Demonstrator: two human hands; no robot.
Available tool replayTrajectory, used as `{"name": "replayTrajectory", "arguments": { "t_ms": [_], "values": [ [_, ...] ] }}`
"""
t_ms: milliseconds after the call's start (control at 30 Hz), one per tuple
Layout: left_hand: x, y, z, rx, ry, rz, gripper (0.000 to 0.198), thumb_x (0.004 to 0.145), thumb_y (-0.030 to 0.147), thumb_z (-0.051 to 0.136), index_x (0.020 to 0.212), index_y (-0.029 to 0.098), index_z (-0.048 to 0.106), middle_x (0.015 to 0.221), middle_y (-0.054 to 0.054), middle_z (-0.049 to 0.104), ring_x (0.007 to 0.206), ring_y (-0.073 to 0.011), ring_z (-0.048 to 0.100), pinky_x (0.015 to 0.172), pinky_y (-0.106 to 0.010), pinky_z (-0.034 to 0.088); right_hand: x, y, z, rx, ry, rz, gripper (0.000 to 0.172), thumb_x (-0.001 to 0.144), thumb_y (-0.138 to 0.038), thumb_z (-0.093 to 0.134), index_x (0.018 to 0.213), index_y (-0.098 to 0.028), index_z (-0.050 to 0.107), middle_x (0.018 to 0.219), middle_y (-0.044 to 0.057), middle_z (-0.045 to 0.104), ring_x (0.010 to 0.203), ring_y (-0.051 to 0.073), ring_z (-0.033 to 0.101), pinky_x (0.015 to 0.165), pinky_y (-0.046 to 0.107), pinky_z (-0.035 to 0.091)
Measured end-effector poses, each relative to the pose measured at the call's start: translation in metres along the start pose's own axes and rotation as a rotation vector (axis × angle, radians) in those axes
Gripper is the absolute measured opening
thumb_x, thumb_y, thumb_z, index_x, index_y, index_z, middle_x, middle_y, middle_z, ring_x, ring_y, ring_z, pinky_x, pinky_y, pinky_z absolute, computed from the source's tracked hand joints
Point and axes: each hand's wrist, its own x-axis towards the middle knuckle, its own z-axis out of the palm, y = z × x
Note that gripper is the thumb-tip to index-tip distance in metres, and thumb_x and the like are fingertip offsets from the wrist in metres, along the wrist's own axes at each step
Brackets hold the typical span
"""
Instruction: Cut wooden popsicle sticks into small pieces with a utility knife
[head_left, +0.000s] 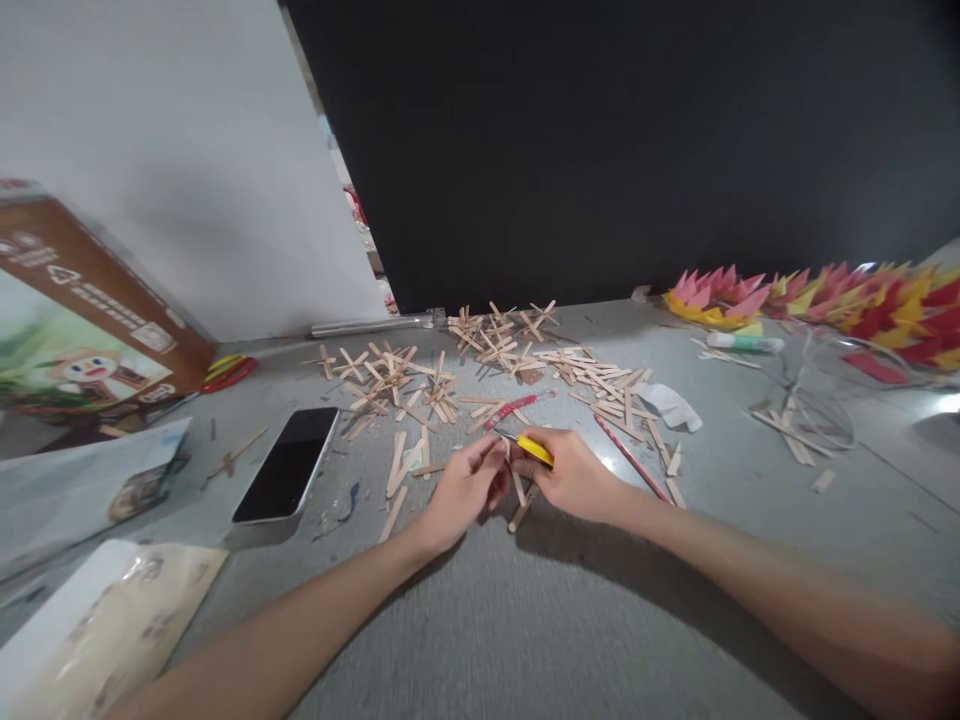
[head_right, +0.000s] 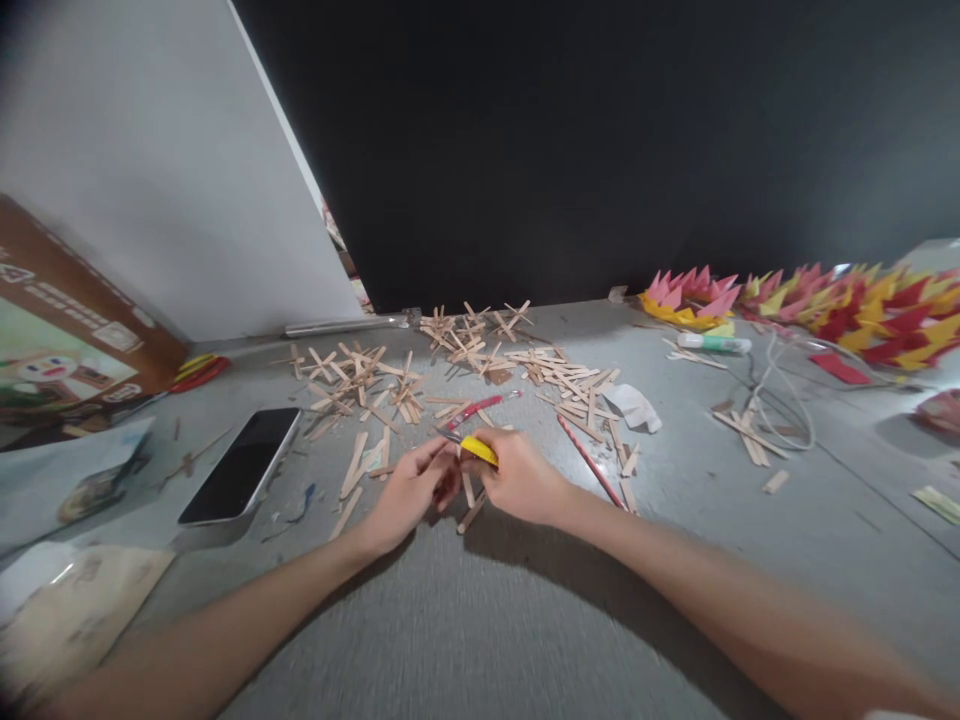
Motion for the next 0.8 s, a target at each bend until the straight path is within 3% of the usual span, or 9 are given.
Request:
{"name": "replayTrajectory", "arguments": {
  "t_ms": [200,367,600,800],
  "values": [
    [0.003,-0.005,0.000,0.078,0.033,0.045,0.036,0.101,0.053,0.057,0.093,0.019,0.059,0.056,0.008,0.050,0.043,-0.0072,0.040,0.044,-0.018,0.030,-0.004,0.006,0.007,-0.098,0.023,-0.065,0.010,0.095,-0.021,0.061,0.086,-0.022,0.058,0.080,0.003,0.068,0.072,0.020,0.061,0.065,0.030,0.039],
    [0.003,-0.006,0.000,0.084,0.071,0.057,0.031,0.103,0.044,0.054,0.083,0.019,0.055,0.055,0.008,0.050,0.044,-0.0073,0.043,0.045,-0.018,0.033,-0.007,0.008,0.010,-0.157,0.035,-0.078,0.003,0.097,-0.020,0.058,0.095,-0.022,0.059,0.088,0.005,0.069,0.080,0.022,0.063,0.072,0.031,0.042],
    [0.002,-0.003,0.001,0.079,0.149,0.075,0.014,0.094,0.030,0.058,0.086,0.019,0.059,0.053,0.009,0.051,0.040,-0.0066,0.042,0.041,-0.017,0.029,-0.005,0.013,0.008,-0.239,0.034,-0.058,0.008,0.103,-0.026,0.055,0.098,-0.021,0.058,0.091,0.007,0.069,0.083,0.023,0.063,0.074,0.033,0.042],
    [0.002,-0.003,0.003,0.114,0.153,0.046,0.009,0.085,0.019,0.057,0.091,0.018,0.063,0.056,0.008,0.056,0.038,-0.0069,0.045,0.038,-0.017,0.032,-0.003,0.020,0.006,-0.346,0.074,-0.117,0.004,0.099,-0.018,0.056,0.097,-0.021,0.057,0.092,0.008,0.068,0.085,0.024,0.062,0.077,0.035,0.044]
  ]
}}
